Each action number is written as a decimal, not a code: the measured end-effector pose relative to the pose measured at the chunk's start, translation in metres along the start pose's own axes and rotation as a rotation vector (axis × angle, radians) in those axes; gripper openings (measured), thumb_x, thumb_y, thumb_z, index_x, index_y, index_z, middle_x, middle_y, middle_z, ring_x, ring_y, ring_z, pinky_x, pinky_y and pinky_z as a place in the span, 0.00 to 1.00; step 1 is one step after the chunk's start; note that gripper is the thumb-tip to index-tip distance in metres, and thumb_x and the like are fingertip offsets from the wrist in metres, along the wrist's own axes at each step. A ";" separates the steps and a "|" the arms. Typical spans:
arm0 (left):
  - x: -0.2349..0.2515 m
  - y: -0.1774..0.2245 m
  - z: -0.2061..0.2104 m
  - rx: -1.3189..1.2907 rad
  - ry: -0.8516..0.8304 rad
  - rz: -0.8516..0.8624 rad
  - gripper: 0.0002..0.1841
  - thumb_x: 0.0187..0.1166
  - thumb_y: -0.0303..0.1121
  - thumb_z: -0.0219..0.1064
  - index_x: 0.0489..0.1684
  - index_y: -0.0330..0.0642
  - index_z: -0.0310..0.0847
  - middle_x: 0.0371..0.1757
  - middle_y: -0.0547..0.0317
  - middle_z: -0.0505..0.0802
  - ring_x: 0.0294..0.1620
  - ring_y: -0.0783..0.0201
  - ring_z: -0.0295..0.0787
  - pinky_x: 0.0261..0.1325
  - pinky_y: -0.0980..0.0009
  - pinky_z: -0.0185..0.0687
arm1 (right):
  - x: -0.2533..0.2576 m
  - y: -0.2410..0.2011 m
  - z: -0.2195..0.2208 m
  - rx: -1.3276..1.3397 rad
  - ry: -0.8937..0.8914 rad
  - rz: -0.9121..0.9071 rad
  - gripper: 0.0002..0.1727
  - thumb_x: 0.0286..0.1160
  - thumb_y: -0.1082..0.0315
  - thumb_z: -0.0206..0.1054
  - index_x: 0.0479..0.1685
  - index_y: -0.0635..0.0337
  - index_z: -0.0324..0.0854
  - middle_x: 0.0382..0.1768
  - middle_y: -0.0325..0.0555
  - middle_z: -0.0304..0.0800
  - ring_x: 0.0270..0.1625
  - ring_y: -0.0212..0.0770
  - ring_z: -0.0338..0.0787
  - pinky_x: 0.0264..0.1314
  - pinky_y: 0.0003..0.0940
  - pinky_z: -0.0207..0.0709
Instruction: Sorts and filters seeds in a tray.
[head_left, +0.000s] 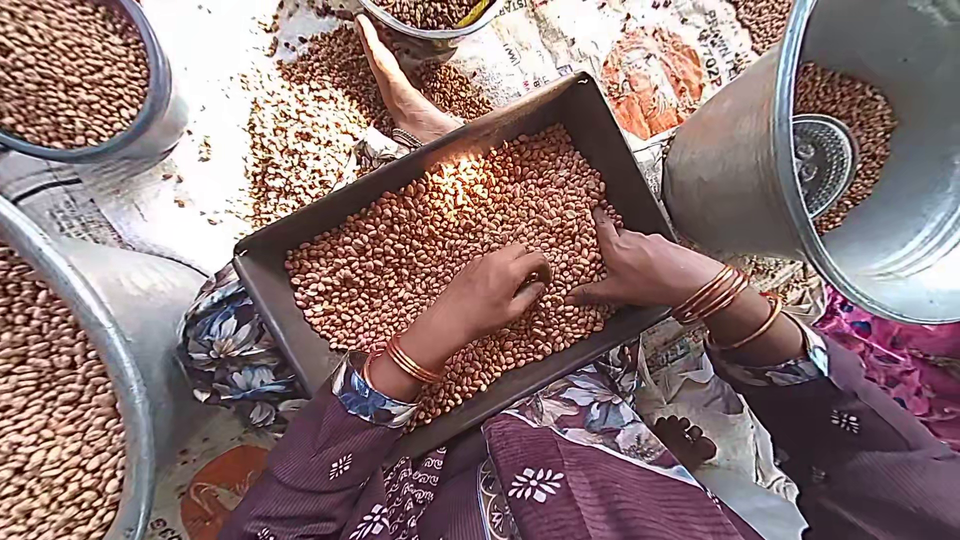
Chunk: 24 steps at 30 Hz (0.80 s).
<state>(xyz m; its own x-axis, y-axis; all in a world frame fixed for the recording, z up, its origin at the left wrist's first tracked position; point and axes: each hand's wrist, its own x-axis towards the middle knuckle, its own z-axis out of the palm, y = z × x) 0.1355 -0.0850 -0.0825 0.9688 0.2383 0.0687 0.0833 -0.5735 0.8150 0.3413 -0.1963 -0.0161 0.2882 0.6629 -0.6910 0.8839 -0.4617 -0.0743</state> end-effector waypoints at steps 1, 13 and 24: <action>-0.001 -0.001 0.004 0.062 0.012 0.018 0.08 0.81 0.33 0.67 0.51 0.45 0.90 0.42 0.56 0.90 0.41 0.60 0.90 0.44 0.61 0.88 | 0.000 0.000 0.000 -0.002 -0.002 0.002 0.77 0.51 0.29 0.82 0.94 0.67 0.38 0.53 0.67 0.88 0.50 0.67 0.91 0.51 0.66 0.81; 0.007 0.001 0.014 0.195 0.078 0.054 0.09 0.81 0.34 0.66 0.50 0.42 0.89 0.41 0.55 0.92 0.41 0.58 0.92 0.42 0.59 0.89 | -0.001 -0.001 0.002 0.026 0.002 0.017 0.78 0.51 0.28 0.81 0.95 0.66 0.36 0.55 0.67 0.87 0.53 0.67 0.90 0.54 0.67 0.81; -0.011 0.012 -0.049 -0.876 0.436 -0.186 0.19 0.87 0.32 0.39 0.31 0.53 0.77 0.19 0.71 0.78 0.09 0.81 0.57 0.11 0.88 0.51 | -0.006 -0.091 0.023 0.183 0.007 -0.224 0.65 0.58 0.37 0.83 0.95 0.57 0.48 0.79 0.72 0.61 0.57 0.62 0.87 0.53 0.54 0.85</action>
<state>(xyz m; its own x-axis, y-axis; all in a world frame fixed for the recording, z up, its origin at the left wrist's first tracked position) 0.1143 -0.0562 -0.0457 0.7729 0.6332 -0.0410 -0.1472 0.2418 0.9591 0.2508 -0.1722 -0.0221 0.0968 0.7642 -0.6377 0.8449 -0.4018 -0.3531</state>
